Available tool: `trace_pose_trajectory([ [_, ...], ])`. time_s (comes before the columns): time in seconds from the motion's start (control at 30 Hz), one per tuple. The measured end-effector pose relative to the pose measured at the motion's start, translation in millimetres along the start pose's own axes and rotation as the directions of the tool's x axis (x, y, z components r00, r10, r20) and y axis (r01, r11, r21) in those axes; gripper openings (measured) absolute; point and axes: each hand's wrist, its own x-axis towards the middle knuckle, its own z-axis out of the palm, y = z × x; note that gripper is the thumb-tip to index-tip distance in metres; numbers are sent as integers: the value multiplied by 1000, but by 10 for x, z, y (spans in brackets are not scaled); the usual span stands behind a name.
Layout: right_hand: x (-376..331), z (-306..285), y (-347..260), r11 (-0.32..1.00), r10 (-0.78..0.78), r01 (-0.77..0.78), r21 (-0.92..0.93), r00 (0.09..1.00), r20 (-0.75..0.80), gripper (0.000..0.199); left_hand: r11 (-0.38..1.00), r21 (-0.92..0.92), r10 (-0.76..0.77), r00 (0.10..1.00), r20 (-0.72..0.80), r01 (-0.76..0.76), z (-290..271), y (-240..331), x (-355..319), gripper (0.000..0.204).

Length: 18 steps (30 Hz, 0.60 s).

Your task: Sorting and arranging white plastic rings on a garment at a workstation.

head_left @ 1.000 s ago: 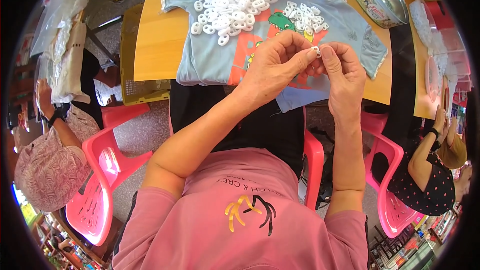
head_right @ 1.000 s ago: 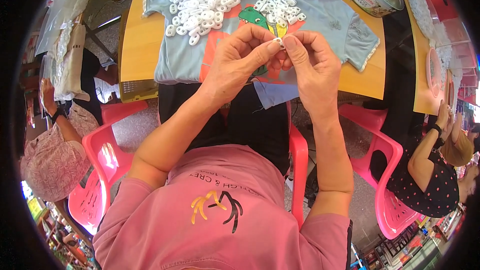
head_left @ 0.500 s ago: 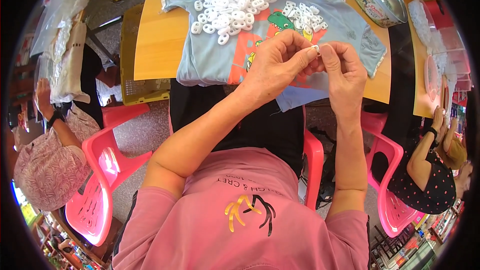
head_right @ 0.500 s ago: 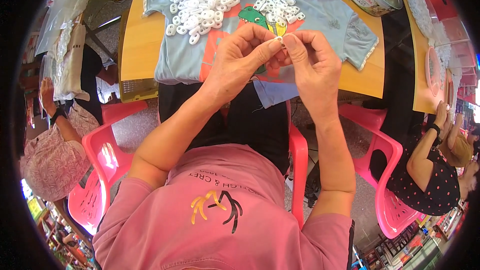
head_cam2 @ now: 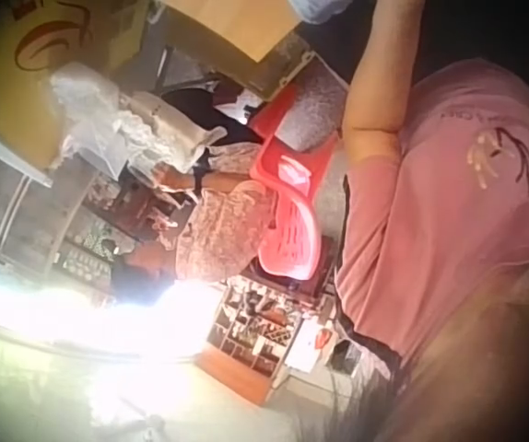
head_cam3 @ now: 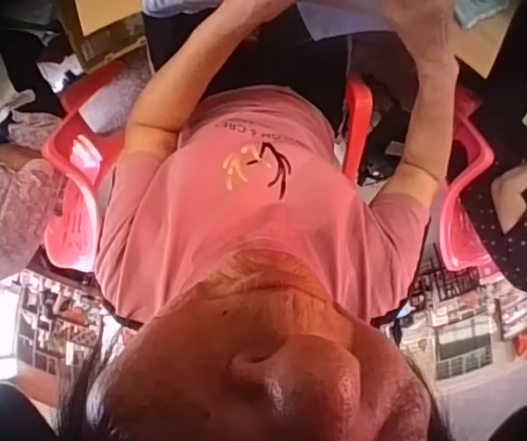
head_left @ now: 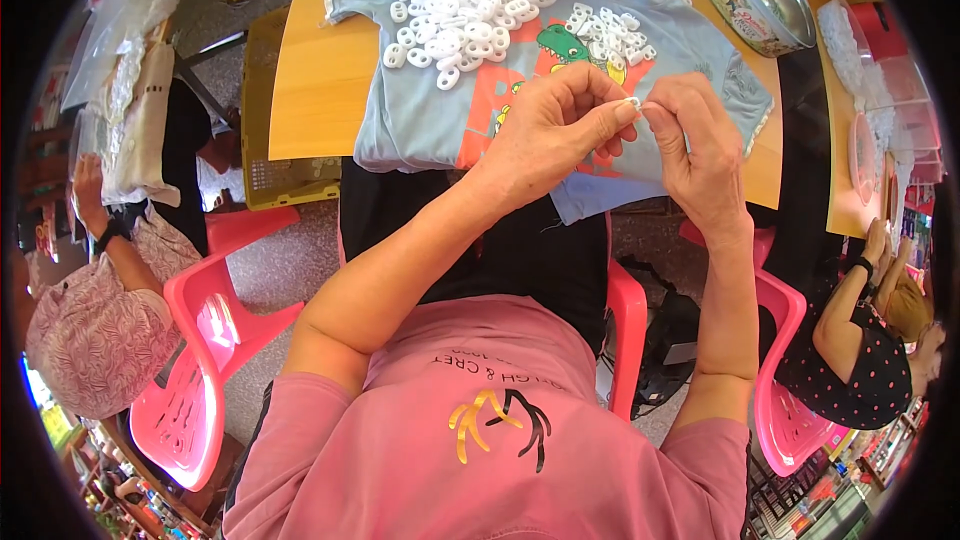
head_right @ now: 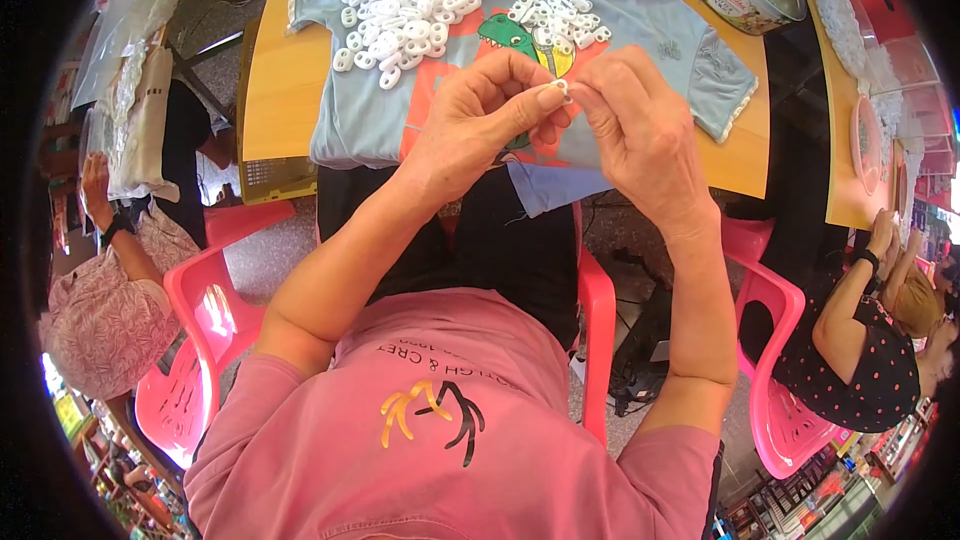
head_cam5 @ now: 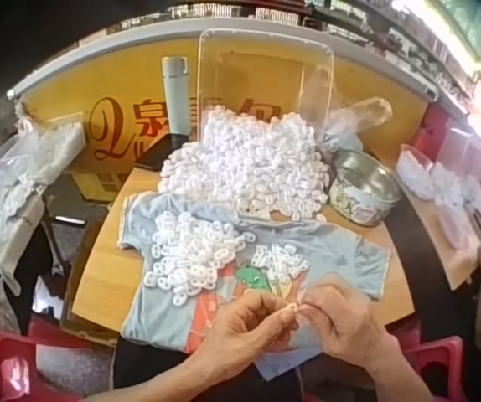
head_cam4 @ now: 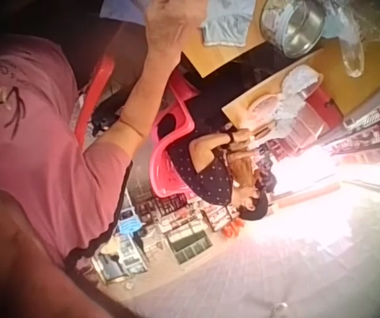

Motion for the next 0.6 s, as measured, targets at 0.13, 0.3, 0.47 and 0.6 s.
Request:
trace_pose_trajectory([
  [0.13, 4, 19, -16, 1000, -13, 13, 0, 1000, 22, 8, 1000, 16, -11, 1000, -2, 11, 0, 14, -19, 19],
  [0.3, 0, 72, 0, 999, -30, 29, 40, 999, 14, 8, 999, 41, -28, 1000, 4, 28, -4, 46, -22, 17],
  [0.47, -23, 55, -18, 997, 56, -57, 58, 998, 14, 9, 999, 49, -19, 1000, 13, 18, -11, 28, -2, 17],
  [0.6, 28, -76, 1, 999, -32, 31, 14, 999, 28, 9, 998, 48, -47, 999, 3, 47, 3, 54, -5, 16],
])
